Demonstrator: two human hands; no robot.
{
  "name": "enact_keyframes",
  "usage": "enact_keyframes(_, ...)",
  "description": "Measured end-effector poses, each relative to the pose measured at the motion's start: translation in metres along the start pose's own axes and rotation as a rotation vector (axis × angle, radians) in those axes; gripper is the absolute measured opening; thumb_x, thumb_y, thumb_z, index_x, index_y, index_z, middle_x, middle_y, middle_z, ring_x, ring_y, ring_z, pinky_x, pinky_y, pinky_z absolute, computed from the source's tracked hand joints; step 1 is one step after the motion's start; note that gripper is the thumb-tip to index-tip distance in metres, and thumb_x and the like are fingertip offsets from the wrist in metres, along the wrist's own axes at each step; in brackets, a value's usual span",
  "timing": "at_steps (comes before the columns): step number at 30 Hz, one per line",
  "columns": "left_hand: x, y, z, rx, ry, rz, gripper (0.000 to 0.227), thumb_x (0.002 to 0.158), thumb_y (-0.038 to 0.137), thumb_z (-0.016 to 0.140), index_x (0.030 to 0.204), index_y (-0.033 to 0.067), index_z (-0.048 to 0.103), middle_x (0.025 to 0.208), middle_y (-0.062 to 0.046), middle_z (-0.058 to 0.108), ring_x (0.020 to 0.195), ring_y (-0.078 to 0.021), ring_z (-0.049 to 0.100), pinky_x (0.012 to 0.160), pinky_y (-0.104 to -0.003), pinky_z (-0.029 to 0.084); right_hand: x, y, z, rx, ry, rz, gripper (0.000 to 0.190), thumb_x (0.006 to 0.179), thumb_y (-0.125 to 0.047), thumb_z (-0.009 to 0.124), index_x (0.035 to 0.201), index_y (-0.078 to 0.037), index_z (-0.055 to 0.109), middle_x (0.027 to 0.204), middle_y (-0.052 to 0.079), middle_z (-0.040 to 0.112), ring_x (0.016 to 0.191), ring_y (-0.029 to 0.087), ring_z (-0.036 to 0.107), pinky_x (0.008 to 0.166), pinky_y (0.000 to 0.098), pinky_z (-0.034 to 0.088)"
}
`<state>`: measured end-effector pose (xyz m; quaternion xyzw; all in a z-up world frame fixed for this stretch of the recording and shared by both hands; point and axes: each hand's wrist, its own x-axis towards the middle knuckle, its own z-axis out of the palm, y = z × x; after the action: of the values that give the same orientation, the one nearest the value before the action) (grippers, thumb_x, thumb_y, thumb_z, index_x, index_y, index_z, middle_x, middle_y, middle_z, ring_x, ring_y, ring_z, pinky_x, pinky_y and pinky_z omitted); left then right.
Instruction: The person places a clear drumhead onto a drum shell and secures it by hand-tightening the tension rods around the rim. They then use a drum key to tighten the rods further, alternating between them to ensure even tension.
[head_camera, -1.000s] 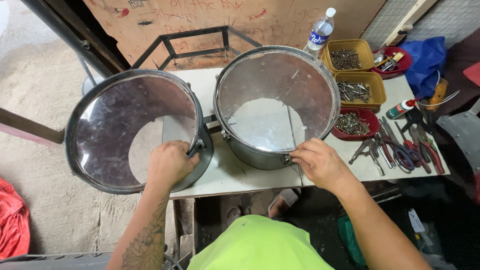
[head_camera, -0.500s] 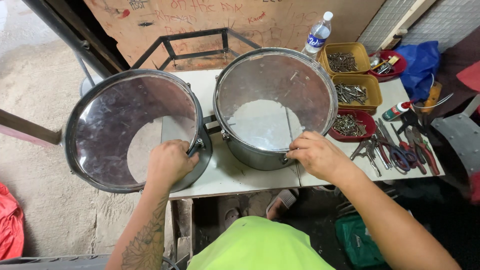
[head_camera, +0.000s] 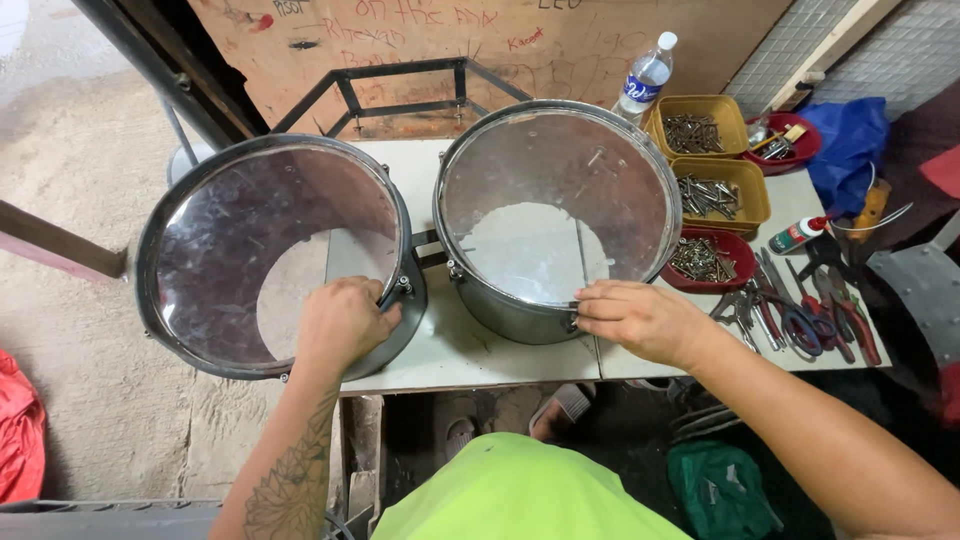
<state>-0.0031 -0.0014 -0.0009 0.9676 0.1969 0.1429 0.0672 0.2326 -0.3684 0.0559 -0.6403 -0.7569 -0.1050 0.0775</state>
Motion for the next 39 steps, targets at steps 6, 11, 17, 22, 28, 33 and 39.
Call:
enact_keyframes(6, 0.002, -0.002, 0.008, 0.005, -0.010, -0.011, 0.044, 0.072, 0.061, 0.070, 0.068, 0.0179, 0.064, 0.064, -0.005, 0.060, 0.074, -0.0294, 0.070, 0.068, -0.043, 0.058, 0.011, 0.001, -0.012, 0.043, -0.015, 0.005, 0.019, 0.101, -0.013, 0.050, 0.103, -0.015, 0.069, 0.103, -0.003, 0.071, 0.106, 0.020, 0.069, 0.105, 0.0377, 0.054)
enact_keyframes(11, 0.001, 0.001, 0.004, -0.005, 0.000, -0.026, 0.044, 0.073, 0.062, 0.071, 0.067, 0.0185, 0.063, 0.063, -0.004, 0.060, 0.074, -0.0291, 0.070, 0.067, -0.041, 0.057, -0.007, 0.023, 0.016, 0.084, 0.049, 0.165, 0.019, 0.097, -0.032, 0.065, 0.104, -0.017, 0.073, 0.105, -0.001, 0.072, 0.106, 0.020, 0.071, 0.097, 0.0366, 0.056)
enact_keyframes(17, 0.001, 0.002, 0.003, -0.034, 0.002, -0.036, 0.044, 0.072, 0.060, 0.072, 0.065, 0.0176, 0.063, 0.062, -0.005, 0.060, 0.072, -0.0298, 0.069, 0.066, -0.042, 0.056, -0.002, 0.024, 0.009, -0.012, 0.052, 0.222, 0.038, 0.093, -0.056, 0.065, 0.095, -0.018, 0.069, 0.089, -0.001, 0.065, 0.095, 0.021, 0.068, 0.084, 0.0378, 0.056)
enact_keyframes(22, 0.002, 0.001, 0.004, -0.023, 0.002, -0.027, 0.042, 0.070, 0.058, 0.073, 0.065, 0.0179, 0.063, 0.062, -0.004, 0.060, 0.072, -0.0289, 0.069, 0.066, -0.042, 0.056, 0.002, 0.025, 0.008, -0.143, 0.078, 0.146, 0.050, 0.096, -0.066, 0.054, 0.081, -0.018, 0.057, 0.078, -0.003, 0.053, 0.086, 0.021, 0.062, 0.080, 0.0382, 0.051)
enact_keyframes(28, 0.001, 0.000, 0.002, -0.031, 0.011, -0.009, 0.044, 0.071, 0.059, 0.072, 0.065, 0.0171, 0.063, 0.062, -0.006, 0.060, 0.072, -0.0306, 0.069, 0.064, -0.043, 0.056, 0.006, 0.001, 0.009, -0.198, 0.242, 0.157, 0.052, 0.099, -0.056, 0.053, 0.070, -0.014, 0.049, 0.067, 0.002, 0.044, 0.066, 0.026, 0.054, 0.068, 0.0411, 0.048)
enact_keyframes(33, 0.001, -0.001, 0.007, -0.007, 0.036, 0.007, 0.045, 0.072, 0.060, 0.072, 0.065, 0.0174, 0.062, 0.062, -0.005, 0.059, 0.071, -0.0295, 0.069, 0.064, -0.042, 0.056, 0.000, -0.013, 0.016, -0.313, 0.383, 0.216, 0.044, 0.101, -0.048, 0.055, 0.074, -0.014, 0.054, 0.068, 0.002, 0.043, 0.064, 0.025, 0.052, 0.068, 0.0412, 0.047)
enact_keyframes(39, 0.001, -0.001, 0.006, -0.011, -0.012, -0.015, 0.045, 0.072, 0.062, 0.070, 0.067, 0.0175, 0.063, 0.064, -0.004, 0.061, 0.074, -0.0292, 0.070, 0.066, -0.042, 0.057, 0.008, -0.038, 0.012, -0.361, 0.424, 0.378, 0.050, 0.101, -0.046, 0.058, 0.065, -0.012, 0.049, 0.063, 0.004, 0.042, 0.061, 0.027, 0.052, 0.067, 0.0406, 0.046)
